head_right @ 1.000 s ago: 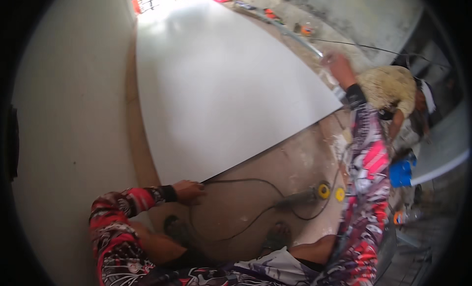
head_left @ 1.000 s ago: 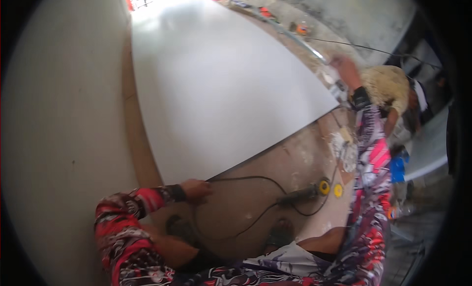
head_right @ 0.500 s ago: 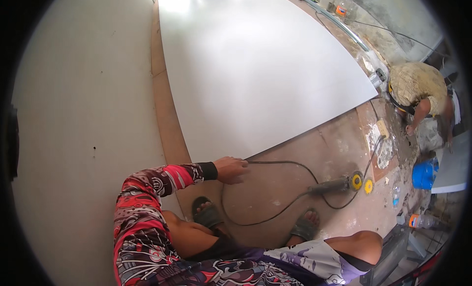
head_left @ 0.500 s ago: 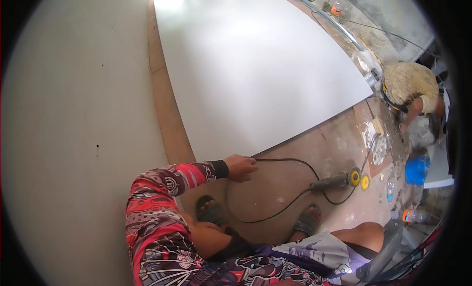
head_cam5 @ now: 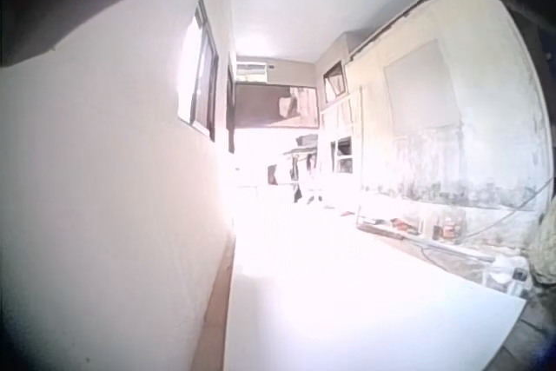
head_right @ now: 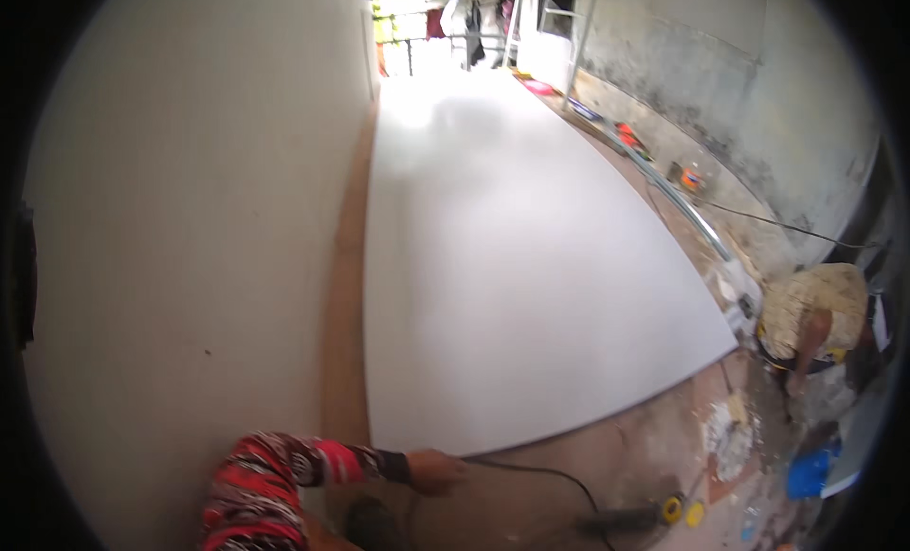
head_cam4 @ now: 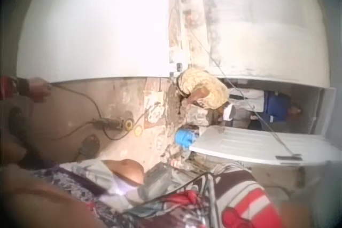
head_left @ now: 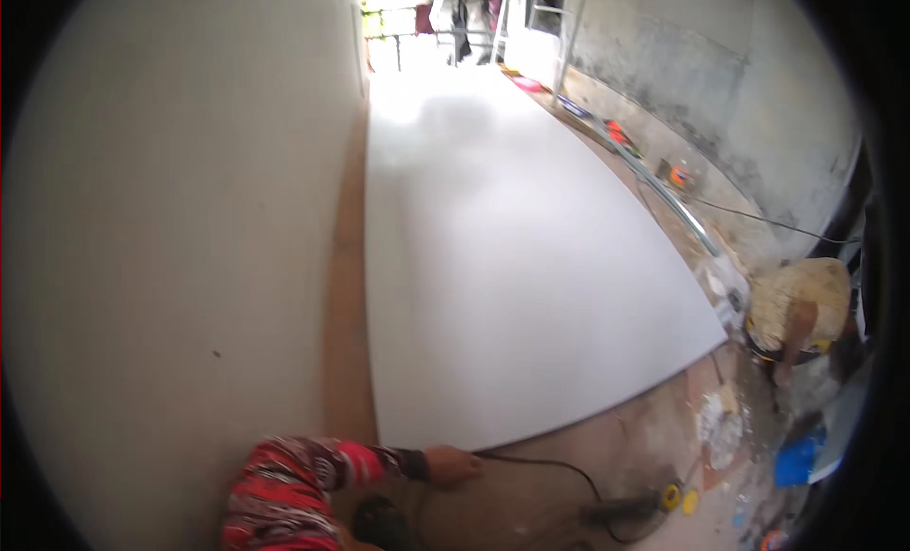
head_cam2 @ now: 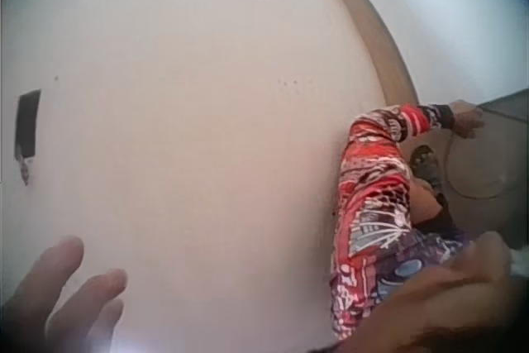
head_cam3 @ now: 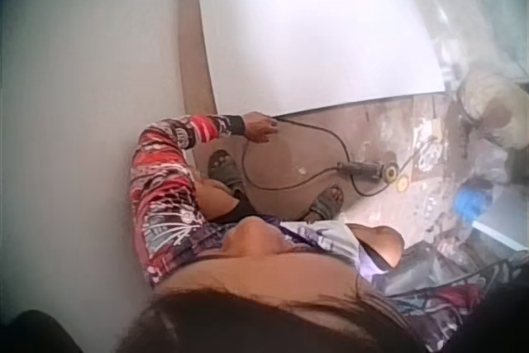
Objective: The person uses a power grinder to trim the edge of a white panel on the floor and later wipes the surface of the panel with a red cloth.
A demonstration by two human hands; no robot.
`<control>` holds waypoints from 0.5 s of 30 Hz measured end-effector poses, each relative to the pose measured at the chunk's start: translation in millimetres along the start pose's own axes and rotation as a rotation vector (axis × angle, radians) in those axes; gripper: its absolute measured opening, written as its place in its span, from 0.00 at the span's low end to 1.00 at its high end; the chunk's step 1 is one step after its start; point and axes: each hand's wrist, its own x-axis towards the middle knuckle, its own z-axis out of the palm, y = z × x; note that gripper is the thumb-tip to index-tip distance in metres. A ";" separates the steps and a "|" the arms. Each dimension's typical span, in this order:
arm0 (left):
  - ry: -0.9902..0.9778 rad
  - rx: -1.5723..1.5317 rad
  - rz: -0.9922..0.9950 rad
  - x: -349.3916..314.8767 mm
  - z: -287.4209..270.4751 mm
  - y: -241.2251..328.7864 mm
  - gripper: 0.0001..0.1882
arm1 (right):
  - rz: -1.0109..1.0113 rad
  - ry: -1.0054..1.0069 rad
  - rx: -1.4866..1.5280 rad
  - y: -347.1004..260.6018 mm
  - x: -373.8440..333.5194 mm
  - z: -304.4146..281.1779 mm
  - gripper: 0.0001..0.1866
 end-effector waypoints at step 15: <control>-0.077 0.052 -0.064 -4.0 -32.7 -18.8 0.21 | -0.217 0.473 -0.006 -29.4 109.8 -85.9 0.27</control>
